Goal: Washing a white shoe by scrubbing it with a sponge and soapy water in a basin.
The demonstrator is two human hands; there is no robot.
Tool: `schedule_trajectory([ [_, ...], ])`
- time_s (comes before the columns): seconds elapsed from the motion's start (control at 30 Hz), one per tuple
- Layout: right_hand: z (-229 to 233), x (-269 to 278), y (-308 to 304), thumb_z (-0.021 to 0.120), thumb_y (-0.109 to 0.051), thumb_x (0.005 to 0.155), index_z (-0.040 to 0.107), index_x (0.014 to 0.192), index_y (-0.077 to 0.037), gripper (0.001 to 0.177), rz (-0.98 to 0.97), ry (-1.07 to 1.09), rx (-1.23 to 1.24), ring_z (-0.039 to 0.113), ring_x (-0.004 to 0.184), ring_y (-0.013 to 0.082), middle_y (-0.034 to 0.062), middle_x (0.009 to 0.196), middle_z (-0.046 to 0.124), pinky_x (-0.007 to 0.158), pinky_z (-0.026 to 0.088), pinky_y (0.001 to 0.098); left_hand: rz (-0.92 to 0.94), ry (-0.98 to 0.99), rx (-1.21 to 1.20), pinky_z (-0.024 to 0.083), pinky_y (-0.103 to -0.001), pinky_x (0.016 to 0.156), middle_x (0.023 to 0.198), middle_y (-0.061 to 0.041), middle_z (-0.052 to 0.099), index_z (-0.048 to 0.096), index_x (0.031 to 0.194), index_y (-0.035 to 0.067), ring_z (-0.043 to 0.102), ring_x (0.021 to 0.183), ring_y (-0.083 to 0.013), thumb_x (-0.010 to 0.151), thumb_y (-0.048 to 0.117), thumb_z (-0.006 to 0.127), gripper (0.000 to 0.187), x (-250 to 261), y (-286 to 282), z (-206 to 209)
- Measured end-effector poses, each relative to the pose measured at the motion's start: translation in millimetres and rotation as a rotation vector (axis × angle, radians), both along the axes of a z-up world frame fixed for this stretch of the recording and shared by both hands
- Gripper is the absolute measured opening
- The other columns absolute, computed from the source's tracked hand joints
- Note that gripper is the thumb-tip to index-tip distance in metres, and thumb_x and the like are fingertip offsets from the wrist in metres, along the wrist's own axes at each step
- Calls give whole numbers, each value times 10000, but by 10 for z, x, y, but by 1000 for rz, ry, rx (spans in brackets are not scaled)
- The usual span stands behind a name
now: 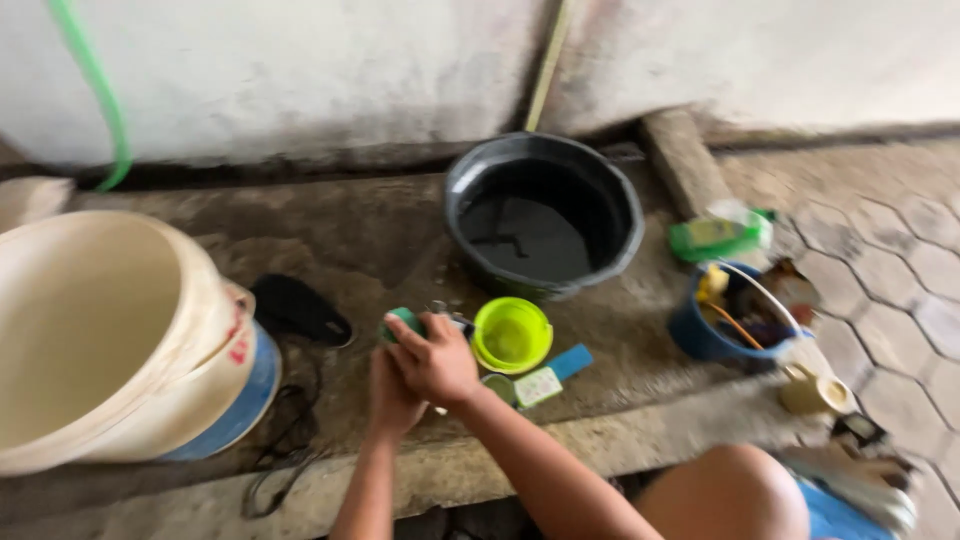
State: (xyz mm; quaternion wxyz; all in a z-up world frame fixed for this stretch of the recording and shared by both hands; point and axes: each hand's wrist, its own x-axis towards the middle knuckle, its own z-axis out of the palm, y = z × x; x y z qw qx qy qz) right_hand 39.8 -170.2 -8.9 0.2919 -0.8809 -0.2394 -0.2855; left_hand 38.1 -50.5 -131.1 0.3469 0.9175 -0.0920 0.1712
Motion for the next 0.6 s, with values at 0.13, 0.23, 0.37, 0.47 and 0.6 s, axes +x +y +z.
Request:
schedule_trajectory([
  [0.13,-369,-303,-105,626,-252,1041,566,1453,-174,424,-10,32,212,586,948,457,280,1271,545,849,470,553,32,162,-213,416,-450,967,1251,-230,551,480,1397,14,536,1146,-389,764,203,728,706,-11,109,293],
  [0.23,-353,-476,-159,628,-233,1050,557,1450,-182,409,-12,59,293,565,937,451,297,1268,540,835,452,552,41,258,-266,404,-481,1052,1355,-266,528,441,1424,33,510,1261,-427,750,262,710,761,-58,111,399],
  [0.37,-100,-207,-6,651,-387,1032,590,1424,-324,402,-57,70,57,586,950,410,179,1208,594,794,471,534,28,298,-192,421,-499,936,1243,-259,567,504,1299,28,537,1142,-415,772,323,687,632,-58,166,718],
  [0.47,-257,-88,-3,577,-396,1083,534,1489,-327,413,-82,44,106,568,1058,435,219,1311,577,837,490,563,56,348,-170,442,-500,785,1078,-246,636,611,1138,5,594,953,-384,762,303,687,486,-82,57,1000],
  [0.6,-406,-510,-70,537,-302,1112,442,1541,-266,441,-45,80,317,530,1010,449,290,1281,518,838,437,591,77,399,-131,461,-501,635,913,-234,705,717,977,-18,650,763,-355,752,283,686,378,-62,16,1152],
])
